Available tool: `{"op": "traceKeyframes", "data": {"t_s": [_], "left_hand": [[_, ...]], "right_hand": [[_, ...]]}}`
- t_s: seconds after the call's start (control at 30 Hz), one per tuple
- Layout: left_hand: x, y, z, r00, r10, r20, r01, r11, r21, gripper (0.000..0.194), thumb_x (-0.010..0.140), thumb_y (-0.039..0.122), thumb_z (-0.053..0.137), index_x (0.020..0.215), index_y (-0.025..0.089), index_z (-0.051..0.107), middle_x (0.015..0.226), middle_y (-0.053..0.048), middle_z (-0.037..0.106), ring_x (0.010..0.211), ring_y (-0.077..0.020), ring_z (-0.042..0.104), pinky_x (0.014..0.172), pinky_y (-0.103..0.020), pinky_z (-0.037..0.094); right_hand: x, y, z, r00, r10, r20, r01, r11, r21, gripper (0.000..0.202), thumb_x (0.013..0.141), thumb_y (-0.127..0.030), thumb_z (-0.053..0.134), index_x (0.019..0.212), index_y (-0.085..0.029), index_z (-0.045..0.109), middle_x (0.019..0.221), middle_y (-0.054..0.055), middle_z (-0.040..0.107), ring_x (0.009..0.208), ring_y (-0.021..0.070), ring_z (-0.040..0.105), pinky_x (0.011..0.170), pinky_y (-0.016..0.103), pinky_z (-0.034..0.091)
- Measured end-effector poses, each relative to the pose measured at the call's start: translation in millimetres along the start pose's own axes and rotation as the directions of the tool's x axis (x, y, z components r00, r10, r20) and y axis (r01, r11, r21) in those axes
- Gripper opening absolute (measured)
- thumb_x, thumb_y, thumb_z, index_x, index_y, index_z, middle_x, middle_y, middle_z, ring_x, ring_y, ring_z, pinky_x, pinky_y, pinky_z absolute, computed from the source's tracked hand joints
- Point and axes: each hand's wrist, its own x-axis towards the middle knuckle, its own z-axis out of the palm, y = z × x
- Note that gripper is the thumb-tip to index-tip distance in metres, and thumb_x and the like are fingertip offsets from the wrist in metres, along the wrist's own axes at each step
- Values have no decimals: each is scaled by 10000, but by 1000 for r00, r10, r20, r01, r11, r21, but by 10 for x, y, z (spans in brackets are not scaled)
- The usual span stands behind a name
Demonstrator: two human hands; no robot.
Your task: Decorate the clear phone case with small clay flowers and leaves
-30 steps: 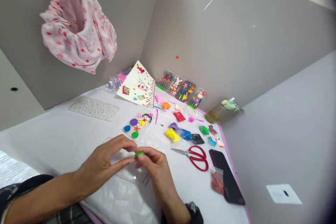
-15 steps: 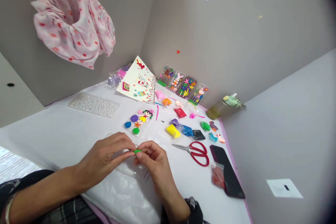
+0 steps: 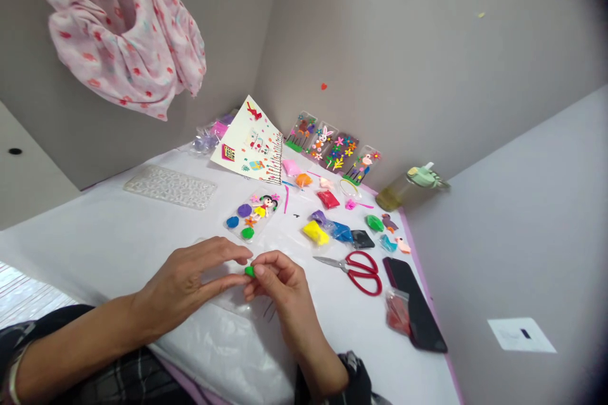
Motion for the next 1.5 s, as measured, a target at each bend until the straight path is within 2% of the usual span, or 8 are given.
{"op": "traceKeyframes", "data": {"t_s": [0.2, 0.4, 0.57, 0.73, 1.03, 1.17, 1.3, 1.5], "left_hand": [[17, 62, -25, 998, -50, 47, 52, 997, -58, 201, 1179, 351, 634, 1085, 303, 805, 986, 29, 803, 932, -167, 753, 886, -231, 565], [-7, 42, -40, 995, -95, 27, 96, 995, -29, 161, 1148, 392, 684, 1190, 309, 816, 1078, 11, 838, 989, -196, 780, 916, -258, 596], [9, 43, -63, 995, -84, 54, 86, 996, -36, 200, 1162, 335, 643, 1095, 306, 829, 1011, 13, 831, 955, -191, 771, 900, -256, 591], [-12, 28, -45, 991, -126, 46, 128, 991, -48, 158, 1145, 353, 667, 1160, 307, 817, 1075, 8, 835, 1004, -201, 773, 936, -269, 598], [-33, -46, -10, 996, -74, 53, 75, 997, -18, 189, 1156, 353, 618, 1145, 305, 801, 1056, -3, 818, 979, -204, 765, 902, -268, 609], [-15, -5, -34, 997, -62, 39, 62, 998, 13, 180, 1161, 343, 620, 1212, 308, 789, 1091, -5, 828, 1010, -209, 769, 931, -276, 603], [-8, 17, -39, 994, -43, 101, 40, 999, 28, 277, 1185, 355, 552, 1099, 288, 807, 1031, -25, 824, 984, -222, 754, 913, -298, 602], [-37, 13, -7, 997, 29, 68, -34, 996, 78, 166, 1163, 267, 568, 1124, 277, 729, 1005, -1, 779, 941, -198, 735, 866, -283, 557]], "right_hand": [[-6, -10, 21, 1000, -13, 27, 13, 1000, -11, 455, 806, -597, 988, 898, -213, 764, 702, -3, 775, 621, 159, 711, 666, 279, 607], [-13, -17, 40, 999, -17, 36, 18, 1000, -13, 462, 813, -610, 976, 899, -209, 763, 701, 3, 779, 617, 161, 707, 653, 282, 600], [-15, -17, 35, 1000, -8, 24, 8, 1000, -13, 446, 818, -602, 973, 889, -215, 764, 760, 24, 820, 631, 167, 714, 685, 304, 615], [4, -23, 33, 1000, -20, 15, 21, 1000, -18, 424, 769, -554, 1013, 895, -224, 779, 757, -7, 782, 657, 158, 696, 698, 296, 605], [15, -54, 63, 999, -26, -35, 25, 999, -41, 398, 671, -398, 1066, 807, -220, 738, 756, -32, 751, 642, 132, 631, 672, 272, 545], [13, -47, 66, 999, -33, -28, 31, 998, -50, 372, 703, -404, 1042, 846, -222, 750, 737, -37, 726, 627, 129, 603, 651, 269, 521], [2, -56, 73, 999, -41, -13, 40, 996, -74, 333, 756, -432, 1000, 828, -226, 749, 697, -44, 684, 619, 135, 578, 641, 276, 506], [-4, -57, 80, 999, -39, -21, 37, 995, -96, 310, 738, -388, 998, 820, -228, 746, 755, -34, 715, 647, 138, 579, 654, 275, 490]]}}
